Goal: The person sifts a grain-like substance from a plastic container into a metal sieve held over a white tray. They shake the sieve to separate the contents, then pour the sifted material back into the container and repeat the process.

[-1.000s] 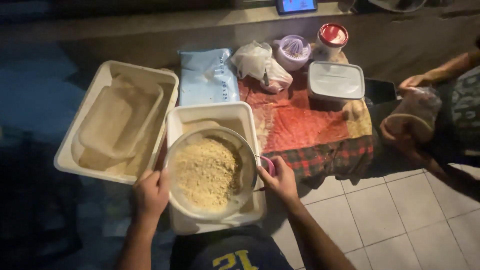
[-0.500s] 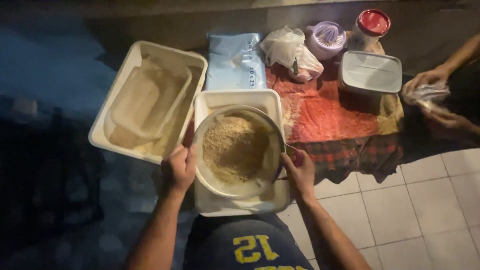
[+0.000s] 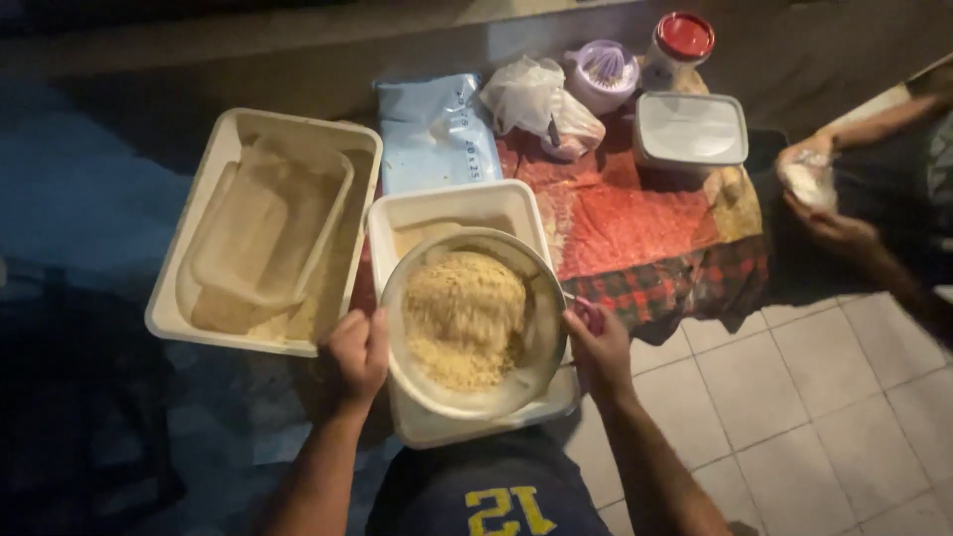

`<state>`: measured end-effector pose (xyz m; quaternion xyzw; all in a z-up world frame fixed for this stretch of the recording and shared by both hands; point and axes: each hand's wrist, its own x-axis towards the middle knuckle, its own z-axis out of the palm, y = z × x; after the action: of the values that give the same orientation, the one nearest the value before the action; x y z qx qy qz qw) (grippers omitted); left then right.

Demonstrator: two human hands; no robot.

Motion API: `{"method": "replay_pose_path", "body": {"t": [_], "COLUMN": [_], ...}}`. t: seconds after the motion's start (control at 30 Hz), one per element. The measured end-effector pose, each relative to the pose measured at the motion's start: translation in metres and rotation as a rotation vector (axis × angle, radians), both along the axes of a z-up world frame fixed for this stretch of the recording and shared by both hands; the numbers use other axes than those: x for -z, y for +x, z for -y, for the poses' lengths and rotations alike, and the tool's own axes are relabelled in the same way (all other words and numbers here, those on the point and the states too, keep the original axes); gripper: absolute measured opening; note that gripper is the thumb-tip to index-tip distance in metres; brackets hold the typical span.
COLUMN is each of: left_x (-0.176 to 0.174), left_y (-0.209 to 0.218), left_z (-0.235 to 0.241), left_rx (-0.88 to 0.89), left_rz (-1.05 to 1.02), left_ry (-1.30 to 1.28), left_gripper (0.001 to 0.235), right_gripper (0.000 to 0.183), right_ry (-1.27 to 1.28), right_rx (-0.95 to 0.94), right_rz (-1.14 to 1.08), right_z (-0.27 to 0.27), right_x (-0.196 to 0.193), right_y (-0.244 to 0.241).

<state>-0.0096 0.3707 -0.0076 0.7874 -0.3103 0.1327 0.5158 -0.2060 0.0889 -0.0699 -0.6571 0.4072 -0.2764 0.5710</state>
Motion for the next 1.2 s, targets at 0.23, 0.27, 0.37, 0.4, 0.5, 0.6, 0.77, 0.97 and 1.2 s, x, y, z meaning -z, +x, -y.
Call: {"method": "replay_pose_path", "body": {"t": [0.23,0.27,0.37,0.4,0.5,0.6,0.77,0.97,1.2], "left_x": [0.053,0.037,0.054,0.069,0.046,0.008,0.047,0.094,0.086], "left_y": [0.002,-0.005,0.000,0.003,-0.014,-0.024,-0.017,-0.002,0.011], "left_z": [0.006,0.004,0.014,0.016,0.015,0.014,0.015,0.013,0.023], "left_rx": [-0.012,-0.043,-0.039,0.002,-0.067,-0.106,-0.123,-0.119,-0.076], "left_rz": [0.026,0.067,0.047,-0.010,-0.004,0.104,0.119,0.032,0.029], "left_ry": [-0.081,-0.056,-0.091,-0.150,-0.068,0.021,-0.077,-0.051,-0.133], "left_gripper": [0.054,0.055,0.056,0.055,0.056,0.056,0.057,0.054,0.055], "right_gripper": [0.033,0.031,0.031,0.033,0.034,0.030,0.032,0.034,0.030], "right_ry": [-0.160,-0.152,-0.192,-0.239,-0.198,-0.162,-0.064,-0.042,-0.038], "right_rx": [-0.145,-0.136,-0.180,-0.230,-0.198,-0.149,-0.189,-0.168,-0.197], "right_rz": [-0.118,-0.052,-0.034,-0.078,-0.104,0.056,0.050,-0.005,0.011], "right_z": [0.011,0.015,0.037,0.044,0.032,0.033,0.024,0.022,0.034], "right_x": [-0.010,0.000,0.015,0.017,-0.031,-0.008,-0.043,-0.045,-0.007], "right_y": [0.002,-0.002,0.000,0.001,0.002,0.003,0.007,0.013,0.021]}}
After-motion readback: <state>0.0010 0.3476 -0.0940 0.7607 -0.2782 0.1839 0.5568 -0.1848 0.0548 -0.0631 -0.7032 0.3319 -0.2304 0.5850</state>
